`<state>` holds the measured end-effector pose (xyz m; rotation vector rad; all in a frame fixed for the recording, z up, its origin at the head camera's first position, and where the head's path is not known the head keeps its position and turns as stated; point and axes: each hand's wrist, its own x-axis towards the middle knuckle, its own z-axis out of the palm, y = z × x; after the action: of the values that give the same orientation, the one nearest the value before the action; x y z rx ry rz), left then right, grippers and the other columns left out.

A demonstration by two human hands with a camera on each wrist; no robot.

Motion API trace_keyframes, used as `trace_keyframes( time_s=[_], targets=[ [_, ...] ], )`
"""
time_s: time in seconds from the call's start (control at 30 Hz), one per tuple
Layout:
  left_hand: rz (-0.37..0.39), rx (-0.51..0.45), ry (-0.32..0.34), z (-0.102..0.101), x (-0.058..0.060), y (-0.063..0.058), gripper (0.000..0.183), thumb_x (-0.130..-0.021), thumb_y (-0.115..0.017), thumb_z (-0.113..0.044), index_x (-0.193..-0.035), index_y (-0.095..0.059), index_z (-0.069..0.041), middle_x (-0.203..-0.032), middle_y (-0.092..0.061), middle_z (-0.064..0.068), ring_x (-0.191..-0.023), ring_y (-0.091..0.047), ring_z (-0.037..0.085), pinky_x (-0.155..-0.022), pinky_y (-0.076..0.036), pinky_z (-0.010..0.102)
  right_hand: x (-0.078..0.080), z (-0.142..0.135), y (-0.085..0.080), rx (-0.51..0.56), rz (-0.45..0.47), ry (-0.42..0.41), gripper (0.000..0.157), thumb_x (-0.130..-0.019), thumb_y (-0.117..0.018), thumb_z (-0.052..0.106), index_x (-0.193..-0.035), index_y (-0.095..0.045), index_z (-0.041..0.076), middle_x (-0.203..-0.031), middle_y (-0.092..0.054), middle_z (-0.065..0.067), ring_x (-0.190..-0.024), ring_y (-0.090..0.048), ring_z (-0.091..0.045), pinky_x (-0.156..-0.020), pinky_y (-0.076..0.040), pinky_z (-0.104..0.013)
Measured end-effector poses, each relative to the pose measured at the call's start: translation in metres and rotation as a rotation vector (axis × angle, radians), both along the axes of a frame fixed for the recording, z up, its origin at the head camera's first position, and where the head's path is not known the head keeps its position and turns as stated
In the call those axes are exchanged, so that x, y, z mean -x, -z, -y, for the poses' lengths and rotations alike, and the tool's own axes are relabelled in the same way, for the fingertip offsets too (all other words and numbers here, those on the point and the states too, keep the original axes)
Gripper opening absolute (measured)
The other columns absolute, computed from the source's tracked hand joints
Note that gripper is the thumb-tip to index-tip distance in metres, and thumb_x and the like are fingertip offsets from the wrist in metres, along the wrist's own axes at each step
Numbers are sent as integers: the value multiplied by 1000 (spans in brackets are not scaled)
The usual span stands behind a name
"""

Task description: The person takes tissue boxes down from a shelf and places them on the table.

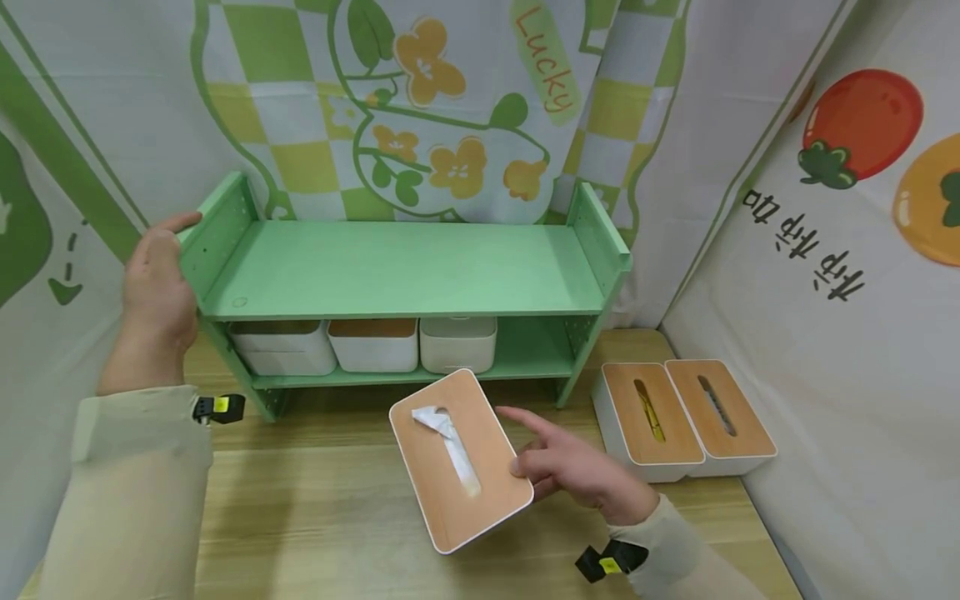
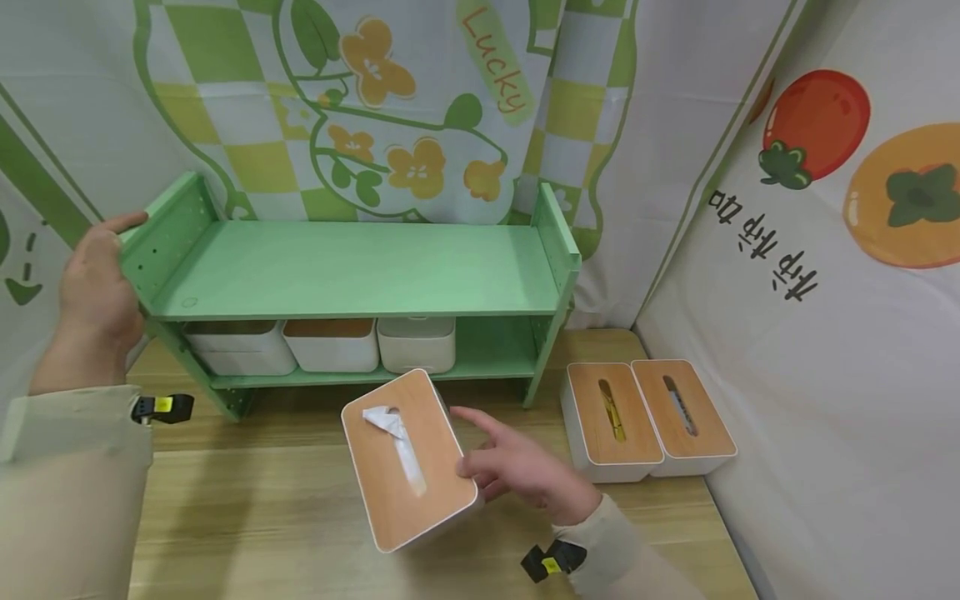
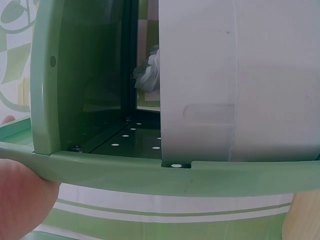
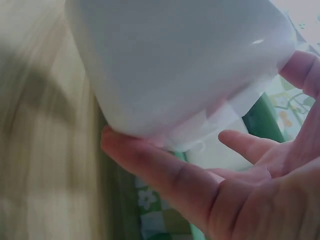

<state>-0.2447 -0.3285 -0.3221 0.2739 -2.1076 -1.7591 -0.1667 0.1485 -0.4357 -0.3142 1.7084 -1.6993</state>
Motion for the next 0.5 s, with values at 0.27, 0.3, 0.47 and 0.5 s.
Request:
trace_keyframes(
  time_s=[0.27,0.3,0.47,0.5],
  targets=[
    [-7,-38,8,-1,0,-1,48,-107,-20,-35,-148,-46,-35,-160,-15,-8,-134,-18,20,-109,-15,37,0,7,21,-52,32,27,84,-84,-66,7,-158,-25,13,-94,-70,-22,-75,-70,-31,-64,-58,-43],
    [-9,-37,10,-1,0,-1,49,-107,-20,-35,-149,-46,-35,-160,-14,-8,-134,-17,20,-109,-15,37,0,7,23,-56,39,29,84,-85,-65,8,-158,-25,14,-93,-70,-21,-75,-70,-30,-63,-58,-42],
    [-10,-10,31,1,1,0,50,-107,-18,-35,-150,-42,-35,-161,-10,-11,-139,-8,14,-113,-5,36,0,10,35,-66,61,55,84,-85,-66,10,-159,-25,17,-93,-70,-21,-78,-71,-31,-65,-58,-42],
    [-11,-9,34,1,1,0,50,-107,-18,-35,-151,-42,-35,-161,-9,-12,-141,-5,12,-114,-1,36,0,11,37,-68,63,60,85,-85,-67,10,-159,-25,18,-93,-70,-21,-78,-71,-31,-65,-58,-42]
  ],
)
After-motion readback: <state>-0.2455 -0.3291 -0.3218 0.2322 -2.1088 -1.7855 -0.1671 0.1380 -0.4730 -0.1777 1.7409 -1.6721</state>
